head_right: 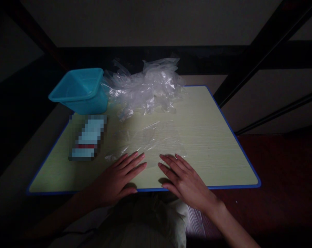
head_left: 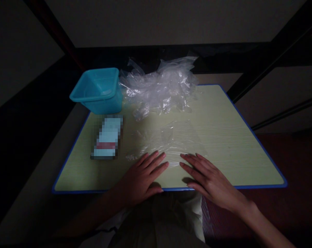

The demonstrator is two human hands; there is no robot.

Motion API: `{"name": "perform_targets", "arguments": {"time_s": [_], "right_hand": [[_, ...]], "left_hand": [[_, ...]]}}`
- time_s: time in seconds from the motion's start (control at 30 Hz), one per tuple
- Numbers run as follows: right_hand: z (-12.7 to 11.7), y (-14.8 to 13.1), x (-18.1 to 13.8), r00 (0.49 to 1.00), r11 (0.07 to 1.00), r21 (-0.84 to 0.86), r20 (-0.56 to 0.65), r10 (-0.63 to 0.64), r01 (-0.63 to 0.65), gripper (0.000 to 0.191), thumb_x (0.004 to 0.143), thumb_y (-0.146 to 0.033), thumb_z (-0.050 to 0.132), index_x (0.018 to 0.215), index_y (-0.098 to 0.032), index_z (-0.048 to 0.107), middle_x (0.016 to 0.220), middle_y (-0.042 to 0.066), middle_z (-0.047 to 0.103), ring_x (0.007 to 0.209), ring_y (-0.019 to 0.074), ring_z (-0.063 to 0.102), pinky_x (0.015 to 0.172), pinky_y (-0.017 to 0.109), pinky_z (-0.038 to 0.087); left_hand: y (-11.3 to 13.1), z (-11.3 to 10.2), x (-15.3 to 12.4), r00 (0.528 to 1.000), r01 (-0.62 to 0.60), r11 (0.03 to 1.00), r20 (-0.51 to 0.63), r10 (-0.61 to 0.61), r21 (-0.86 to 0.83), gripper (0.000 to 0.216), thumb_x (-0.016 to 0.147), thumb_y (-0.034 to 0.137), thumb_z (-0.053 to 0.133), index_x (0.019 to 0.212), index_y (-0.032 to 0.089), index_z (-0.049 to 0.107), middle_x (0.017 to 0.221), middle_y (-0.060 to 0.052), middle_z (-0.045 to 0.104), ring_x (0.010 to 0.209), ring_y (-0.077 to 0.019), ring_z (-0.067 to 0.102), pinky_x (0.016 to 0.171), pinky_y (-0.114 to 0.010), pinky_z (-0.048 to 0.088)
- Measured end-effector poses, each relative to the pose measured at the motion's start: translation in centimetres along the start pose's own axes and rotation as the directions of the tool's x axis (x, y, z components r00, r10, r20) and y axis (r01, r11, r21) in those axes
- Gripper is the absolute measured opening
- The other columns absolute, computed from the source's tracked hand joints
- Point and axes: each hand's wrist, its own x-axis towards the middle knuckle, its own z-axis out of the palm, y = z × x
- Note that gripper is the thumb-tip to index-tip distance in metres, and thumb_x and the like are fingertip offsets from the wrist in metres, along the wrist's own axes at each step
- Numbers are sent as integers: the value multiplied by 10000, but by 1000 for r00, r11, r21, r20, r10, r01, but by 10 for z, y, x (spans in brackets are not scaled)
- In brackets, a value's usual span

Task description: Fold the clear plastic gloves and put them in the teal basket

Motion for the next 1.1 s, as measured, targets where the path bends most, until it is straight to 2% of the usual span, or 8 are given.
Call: {"name": "perform_targets", "arguments": {"time_s": [0.3, 0.5, 0.67, 0.77, 0.97, 1.1], "right_hand": [[0, 0, 0, 1000, 1000, 8, -14, 0, 0, 434, 914, -339, 464, 1303, -149, 484, 1362, 134, 492, 1240, 248, 464, 995, 495, 419], [0, 2, -2, 1000, 1000, 24, 7, -16, 16, 464, 914, -360, 459, 1316, -128, 468, 1380, 154, 466, 1270, 257, 426, 1010, 511, 393], [-2, -5, 9, 1000, 1000, -3, 4, -27, 27, 572, 884, -482, 463, 1357, -165, 416, 1432, 142, 398, 1327, 273, 335, 1050, 552, 301], [1, -13, 21, 999, 999, 9, -3, -51, 51, 602, 856, -516, 490, 1345, -169, 436, 1445, 143, 376, 1352, 290, 276, 1054, 573, 267], [9, -19, 31, 999, 999, 9, 16, -49, 49, 628, 824, -578, 491, 1302, -172, 491, 1468, 141, 333, 1378, 310, 196, 1045, 592, 258], [9, -17, 28, 1000, 1000, 17, -9, -7, 7, 580, 831, -539, 514, 1302, -201, 493, 1494, 122, 282, 1391, 307, 154, 1042, 588, 258]], "left_hand": [[-5, -1, -11, 1000, -8, 999, -14, 8, 47, 635, 897, 543, 384, 1409, 176, 309, 1485, -128, 291, 1378, -287, 212, 1069, -453, 254], [-4, -1, -11, 1000, -11, 999, -24, 12, 36, 570, 908, 514, 381, 1404, 238, 327, 1500, -133, 245, 1373, -314, 218, 1062, -490, 251], [-3, 0, -11, 1000, -5, 1000, -29, 6, 24, 542, 909, 492, 400, 1392, 248, 356, 1502, -128, 242, 1371, -310, 224, 1068, -496, 239], [-3, 1, -11, 999, -5, 1000, -37, 6, 25, 544, 915, 502, 372, 1397, 252, 344, 1495, -127, 260, 1371, -309, 227, 1065, -501, 243], [-3, 0, -11, 1000, -2, 1000, -26, 3, 27, 564, 915, 515, 359, 1405, 237, 327, 1495, -133, 258, 1373, -313, 222, 1056, -507, 257], [-3, -1, -11, 1000, 6, 1000, -24, -5, 17, 566, 914, 518, 361, 1410, 250, 315, 1494, -116, 270, 1372, -299, 229, 1062, -497, 251]]}}
